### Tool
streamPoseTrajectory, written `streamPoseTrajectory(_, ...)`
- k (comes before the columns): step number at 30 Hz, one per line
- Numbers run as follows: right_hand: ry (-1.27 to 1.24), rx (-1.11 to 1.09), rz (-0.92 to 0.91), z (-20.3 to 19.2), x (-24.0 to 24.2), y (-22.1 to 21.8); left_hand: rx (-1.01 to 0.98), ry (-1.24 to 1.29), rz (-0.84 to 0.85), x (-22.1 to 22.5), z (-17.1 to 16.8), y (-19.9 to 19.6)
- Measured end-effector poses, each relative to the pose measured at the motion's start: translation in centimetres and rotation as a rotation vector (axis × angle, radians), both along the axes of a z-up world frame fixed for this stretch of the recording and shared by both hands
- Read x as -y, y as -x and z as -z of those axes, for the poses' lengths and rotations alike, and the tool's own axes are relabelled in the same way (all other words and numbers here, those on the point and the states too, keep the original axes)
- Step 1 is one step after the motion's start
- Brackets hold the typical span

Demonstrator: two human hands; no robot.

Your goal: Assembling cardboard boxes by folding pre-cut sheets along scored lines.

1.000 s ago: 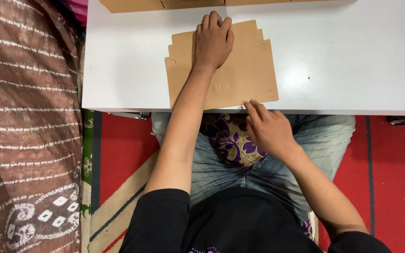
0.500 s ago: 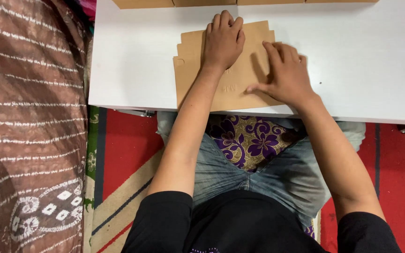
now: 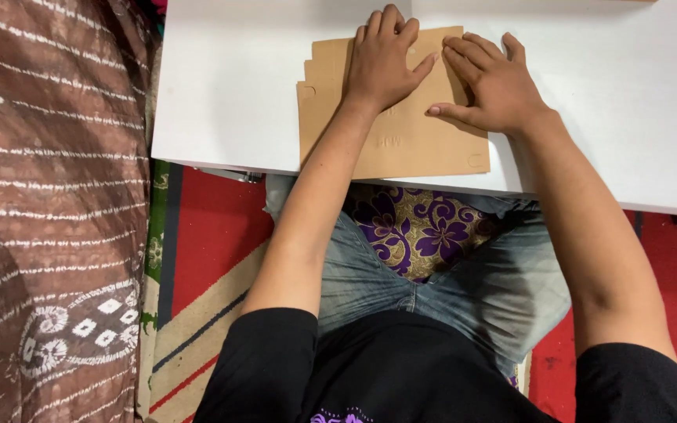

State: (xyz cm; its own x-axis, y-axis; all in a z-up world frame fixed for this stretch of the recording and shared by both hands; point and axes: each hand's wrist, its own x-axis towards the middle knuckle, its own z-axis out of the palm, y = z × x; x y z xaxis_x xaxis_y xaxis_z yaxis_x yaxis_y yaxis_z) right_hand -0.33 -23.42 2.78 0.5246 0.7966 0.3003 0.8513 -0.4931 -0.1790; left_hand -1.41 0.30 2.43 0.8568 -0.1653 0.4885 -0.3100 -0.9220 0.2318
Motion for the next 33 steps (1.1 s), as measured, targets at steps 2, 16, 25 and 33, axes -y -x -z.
streamPoseTrajectory(2, -0.021, -0.066, 0.051, -0.1, 0.0, 0.4, 0.035, -0.029, 0.014, 0.0, 0.1, -0.1)
streamPoseTrajectory(16, 0.006, -0.063, 0.084, 2.6, 0.6, -0.5, -0.224, 0.060, -0.128, -0.4, -0.3, 1.7)
streamPoseTrajectory(25, 0.011, -0.050, 0.081, 3.7, 0.7, -0.8, -0.405, 0.232, -0.351, -7.7, -1.3, 5.3)
streamPoseTrajectory(33, -0.016, -0.032, 0.069, 4.3, 1.0, -1.0, -0.417, 0.292, -0.388, -11.5, 0.1, 6.1)
